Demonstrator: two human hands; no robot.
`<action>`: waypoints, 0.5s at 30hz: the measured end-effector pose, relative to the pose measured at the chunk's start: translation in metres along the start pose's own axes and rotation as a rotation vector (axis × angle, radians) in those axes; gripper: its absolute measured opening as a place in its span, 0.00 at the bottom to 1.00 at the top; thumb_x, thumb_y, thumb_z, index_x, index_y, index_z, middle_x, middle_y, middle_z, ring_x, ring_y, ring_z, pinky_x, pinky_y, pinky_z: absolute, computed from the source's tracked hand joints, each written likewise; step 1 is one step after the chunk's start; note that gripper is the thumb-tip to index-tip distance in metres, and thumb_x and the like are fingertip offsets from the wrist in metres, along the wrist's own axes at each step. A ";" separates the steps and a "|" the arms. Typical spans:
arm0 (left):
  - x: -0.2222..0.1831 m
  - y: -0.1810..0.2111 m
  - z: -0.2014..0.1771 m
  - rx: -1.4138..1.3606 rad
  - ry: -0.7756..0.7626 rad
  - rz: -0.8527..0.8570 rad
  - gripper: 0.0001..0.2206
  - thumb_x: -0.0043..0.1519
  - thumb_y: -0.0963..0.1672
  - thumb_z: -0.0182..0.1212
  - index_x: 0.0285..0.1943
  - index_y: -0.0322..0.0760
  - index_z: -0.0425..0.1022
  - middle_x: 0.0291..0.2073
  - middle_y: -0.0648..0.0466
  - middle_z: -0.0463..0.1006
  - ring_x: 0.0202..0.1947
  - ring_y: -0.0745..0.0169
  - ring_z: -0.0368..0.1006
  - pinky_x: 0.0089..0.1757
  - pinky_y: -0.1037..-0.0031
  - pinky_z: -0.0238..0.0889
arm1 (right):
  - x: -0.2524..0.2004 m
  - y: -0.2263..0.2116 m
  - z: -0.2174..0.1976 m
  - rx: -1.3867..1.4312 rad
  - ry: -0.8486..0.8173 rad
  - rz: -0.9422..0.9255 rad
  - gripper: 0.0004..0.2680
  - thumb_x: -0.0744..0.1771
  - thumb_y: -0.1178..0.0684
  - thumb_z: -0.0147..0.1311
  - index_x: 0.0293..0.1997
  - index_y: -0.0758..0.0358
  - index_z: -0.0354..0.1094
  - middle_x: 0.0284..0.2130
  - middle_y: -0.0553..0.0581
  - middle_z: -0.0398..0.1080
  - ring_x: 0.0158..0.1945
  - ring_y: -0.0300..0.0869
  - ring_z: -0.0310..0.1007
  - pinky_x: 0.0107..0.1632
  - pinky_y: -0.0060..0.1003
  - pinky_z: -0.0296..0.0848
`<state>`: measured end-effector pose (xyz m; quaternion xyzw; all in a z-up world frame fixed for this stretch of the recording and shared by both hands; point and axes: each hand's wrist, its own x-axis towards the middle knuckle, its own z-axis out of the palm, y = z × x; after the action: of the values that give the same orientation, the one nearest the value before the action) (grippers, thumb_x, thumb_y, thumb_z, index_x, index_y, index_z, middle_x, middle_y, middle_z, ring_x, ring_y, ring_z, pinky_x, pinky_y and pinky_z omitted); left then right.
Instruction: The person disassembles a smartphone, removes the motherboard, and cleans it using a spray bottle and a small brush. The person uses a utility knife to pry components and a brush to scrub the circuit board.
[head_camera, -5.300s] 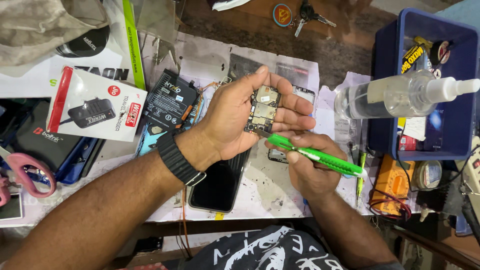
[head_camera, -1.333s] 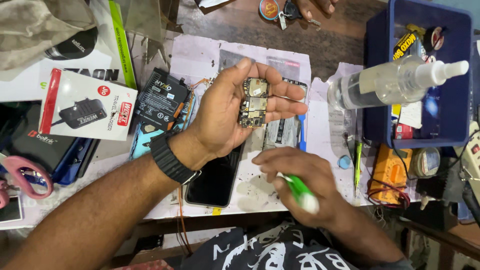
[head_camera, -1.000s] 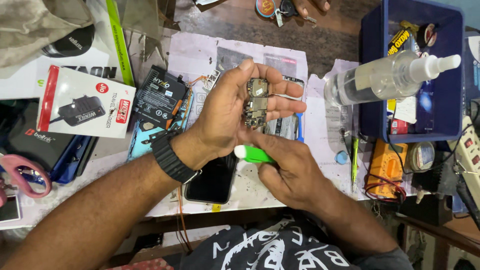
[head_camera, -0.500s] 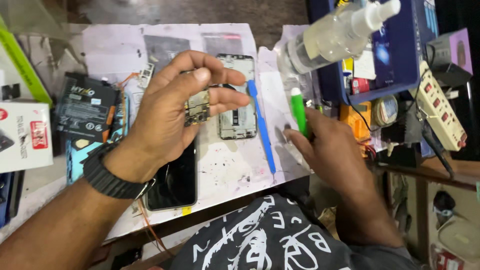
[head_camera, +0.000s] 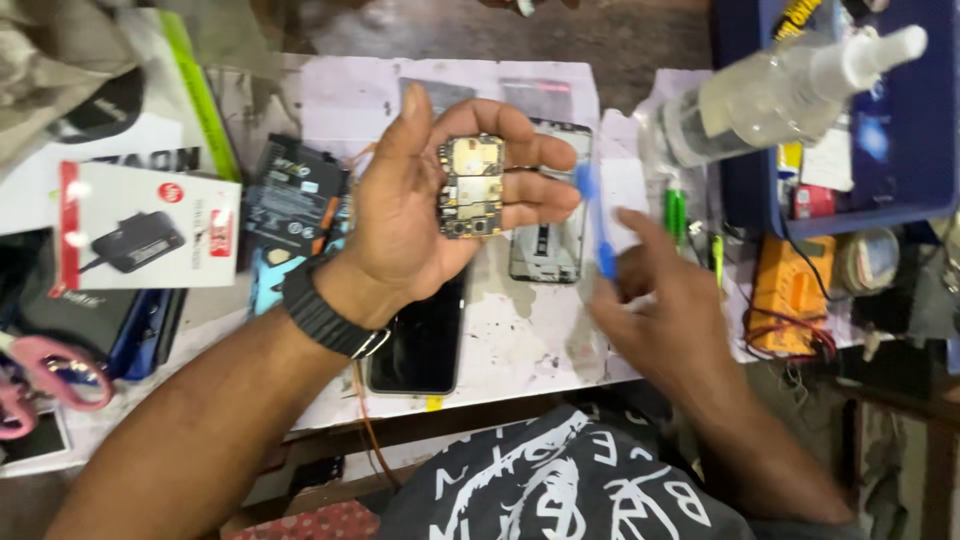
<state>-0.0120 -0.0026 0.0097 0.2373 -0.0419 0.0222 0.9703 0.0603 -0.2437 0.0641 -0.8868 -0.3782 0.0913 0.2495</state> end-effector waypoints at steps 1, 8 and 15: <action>0.000 -0.002 -0.002 -0.011 0.000 0.020 0.32 0.71 0.62 0.41 0.58 0.29 0.68 0.55 0.33 0.75 0.55 0.41 0.77 0.58 0.52 0.71 | -0.002 -0.002 -0.007 0.010 0.066 -0.052 0.22 0.62 0.60 0.62 0.63 0.67 0.61 0.30 0.59 0.74 0.30 0.46 0.77 0.34 0.41 0.75; 0.001 -0.008 -0.002 -0.009 0.095 0.214 0.29 0.74 0.60 0.42 0.56 0.31 0.68 0.50 0.35 0.77 0.50 0.44 0.78 0.54 0.50 0.74 | -0.015 -0.022 0.009 0.254 -0.022 -0.392 0.21 0.65 0.67 0.54 0.68 0.66 0.58 0.39 0.62 0.71 0.34 0.45 0.74 0.34 0.36 0.74; 0.000 -0.008 -0.001 -0.020 0.150 0.264 0.28 0.73 0.60 0.42 0.55 0.32 0.67 0.51 0.35 0.77 0.47 0.46 0.79 0.53 0.52 0.74 | -0.010 -0.027 0.042 0.252 -0.060 -0.441 0.25 0.66 0.69 0.54 0.72 0.68 0.53 0.35 0.60 0.69 0.27 0.40 0.68 0.28 0.36 0.71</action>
<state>-0.0117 -0.0093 0.0051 0.2177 -0.0005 0.1670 0.9616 0.0220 -0.2191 0.0413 -0.7416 -0.5553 0.1075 0.3607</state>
